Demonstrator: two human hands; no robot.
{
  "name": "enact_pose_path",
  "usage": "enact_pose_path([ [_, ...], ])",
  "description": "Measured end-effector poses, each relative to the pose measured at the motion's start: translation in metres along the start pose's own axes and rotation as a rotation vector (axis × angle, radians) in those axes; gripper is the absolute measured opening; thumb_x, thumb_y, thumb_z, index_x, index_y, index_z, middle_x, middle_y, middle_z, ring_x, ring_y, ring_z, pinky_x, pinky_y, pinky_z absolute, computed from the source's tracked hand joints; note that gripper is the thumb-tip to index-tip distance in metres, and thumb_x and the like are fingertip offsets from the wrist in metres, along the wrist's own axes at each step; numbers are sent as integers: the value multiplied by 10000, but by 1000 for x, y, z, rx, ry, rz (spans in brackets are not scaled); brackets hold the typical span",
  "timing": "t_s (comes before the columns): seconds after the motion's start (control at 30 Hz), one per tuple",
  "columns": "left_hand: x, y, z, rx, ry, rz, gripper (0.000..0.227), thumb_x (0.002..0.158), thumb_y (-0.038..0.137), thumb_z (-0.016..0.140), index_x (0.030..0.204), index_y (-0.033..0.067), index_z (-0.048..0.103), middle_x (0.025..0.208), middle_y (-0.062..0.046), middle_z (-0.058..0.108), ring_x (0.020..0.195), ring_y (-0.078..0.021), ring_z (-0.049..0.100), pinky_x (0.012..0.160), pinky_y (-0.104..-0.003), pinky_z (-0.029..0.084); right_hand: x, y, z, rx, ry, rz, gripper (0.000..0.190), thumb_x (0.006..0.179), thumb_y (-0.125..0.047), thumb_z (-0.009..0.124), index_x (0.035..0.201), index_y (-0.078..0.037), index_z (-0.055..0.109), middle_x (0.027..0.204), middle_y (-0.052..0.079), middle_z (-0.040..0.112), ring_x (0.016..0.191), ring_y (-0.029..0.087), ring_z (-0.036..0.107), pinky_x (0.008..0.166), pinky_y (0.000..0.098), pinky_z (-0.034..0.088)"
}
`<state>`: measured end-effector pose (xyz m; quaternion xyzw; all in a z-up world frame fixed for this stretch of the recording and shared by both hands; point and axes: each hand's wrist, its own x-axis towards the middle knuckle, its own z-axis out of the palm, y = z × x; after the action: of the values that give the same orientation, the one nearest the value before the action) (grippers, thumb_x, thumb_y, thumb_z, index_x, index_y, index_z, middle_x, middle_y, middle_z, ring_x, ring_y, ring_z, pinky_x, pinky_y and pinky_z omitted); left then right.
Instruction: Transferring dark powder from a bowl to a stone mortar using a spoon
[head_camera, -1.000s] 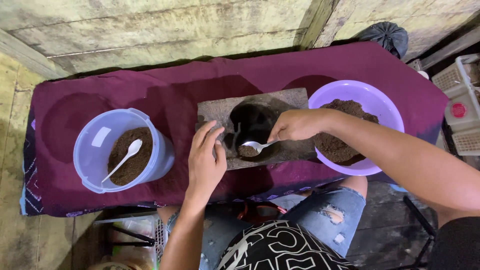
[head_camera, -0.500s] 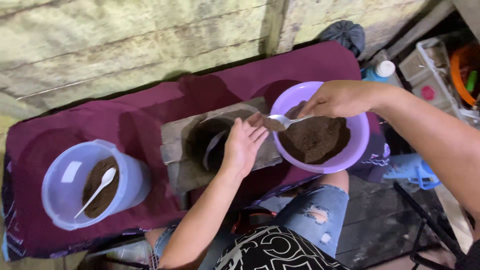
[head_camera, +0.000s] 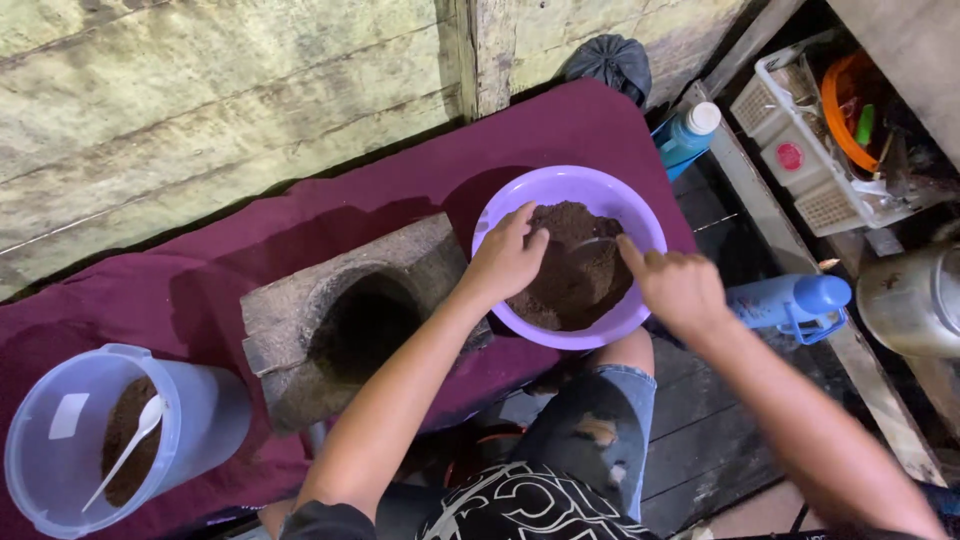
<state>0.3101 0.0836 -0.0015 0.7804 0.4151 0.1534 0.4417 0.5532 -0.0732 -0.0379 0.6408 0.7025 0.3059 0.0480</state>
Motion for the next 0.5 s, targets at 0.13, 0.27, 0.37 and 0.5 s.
enact_pose_path([
  [0.13,8,-29,16,561,45,251,555,990,435,484,1428,107,578,1284,-121,663,1166,-289,687,1000,-471,516,-13,-8,22,-25,128,44,561,851,-176,498,1378,-304,637,670,-64,551,594,128,613,520,294,495],
  [0.27,3,-41,29,704,0,248,406,957,309,491,1085,9,733,1068,-189,713,979,-404,702,1000,-631,418,-13,-11,13,-11,176,245,483,891,-164,521,1300,-323,722,660,-48,597,587,149,639,553,299,532],
  [0.37,-2,-37,23,677,8,251,409,953,324,478,1005,28,756,1011,-177,721,931,-411,708,953,-641,441,3,0,-7,303,-92,438,425,969,-252,520,1334,-382,696,676,55,663,675,281,684,657,424,555],
  [0.5,-22,-25,0,604,41,329,399,976,320,468,953,68,776,957,-138,725,1001,-372,706,1010,-610,451,35,12,-34,965,-338,703,349,982,-259,590,1275,-391,724,782,98,745,908,361,728,785,512,563],
])
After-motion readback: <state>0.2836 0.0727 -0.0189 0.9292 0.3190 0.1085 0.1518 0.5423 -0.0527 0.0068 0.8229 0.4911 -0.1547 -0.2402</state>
